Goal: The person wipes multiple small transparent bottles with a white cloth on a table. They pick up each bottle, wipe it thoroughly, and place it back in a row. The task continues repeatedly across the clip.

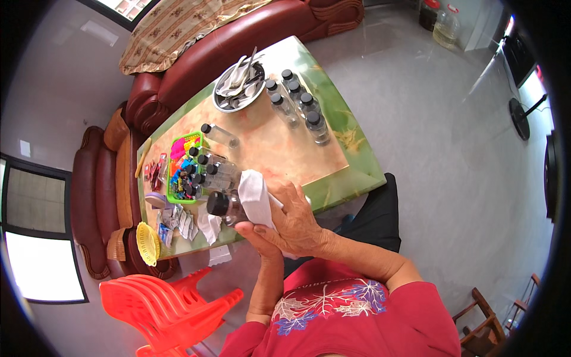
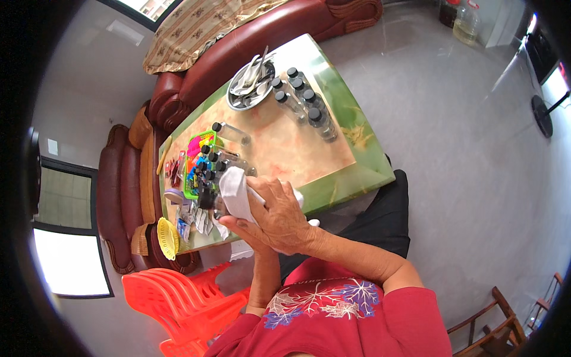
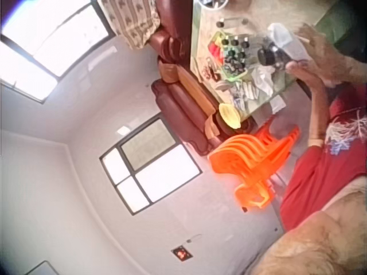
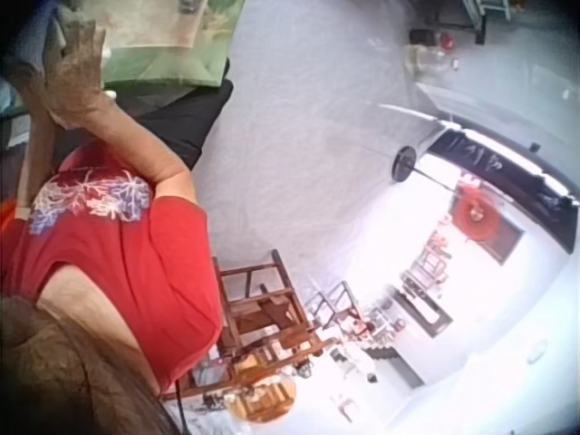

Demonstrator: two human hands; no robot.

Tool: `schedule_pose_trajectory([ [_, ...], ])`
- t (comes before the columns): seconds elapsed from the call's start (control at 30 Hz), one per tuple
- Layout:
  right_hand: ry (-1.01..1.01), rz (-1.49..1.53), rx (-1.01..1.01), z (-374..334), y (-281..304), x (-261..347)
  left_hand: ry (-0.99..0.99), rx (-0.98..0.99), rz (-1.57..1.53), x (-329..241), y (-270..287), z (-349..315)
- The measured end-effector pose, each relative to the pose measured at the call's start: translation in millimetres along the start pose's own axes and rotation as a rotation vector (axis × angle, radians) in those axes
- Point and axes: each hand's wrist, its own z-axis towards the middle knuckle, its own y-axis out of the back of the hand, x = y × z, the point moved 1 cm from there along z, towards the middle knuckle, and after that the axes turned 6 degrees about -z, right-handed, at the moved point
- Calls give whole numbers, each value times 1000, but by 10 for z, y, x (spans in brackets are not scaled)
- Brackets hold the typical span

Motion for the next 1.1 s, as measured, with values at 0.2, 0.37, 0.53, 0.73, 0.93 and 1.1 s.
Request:
schedule_pose_trajectory([
  [0.2, -364, 359, -177, -416, -270, -159, -66, 85, 51, -209, -201, 95],
  [0.37, -964, 1218, -51, -380, -320, -284, -105, 261, -62, -230, -249, 115],
  [0.53, -1072, 1430, -124, -256, -291, -384, -146, 325, -29, -197, -236, 135],
  [0.73, -581, 562, -338, -333, -139, -475, 166, 46, -161, -305, -290, 41],
  [0.93, -170, 187, -164, -440, -43, -316, 78, 144, -206, -294, -277, 34],
  [1.1, -100, 37, -115, -328, -20, -171, 39, 203, -109, -153, -158, 7],
])
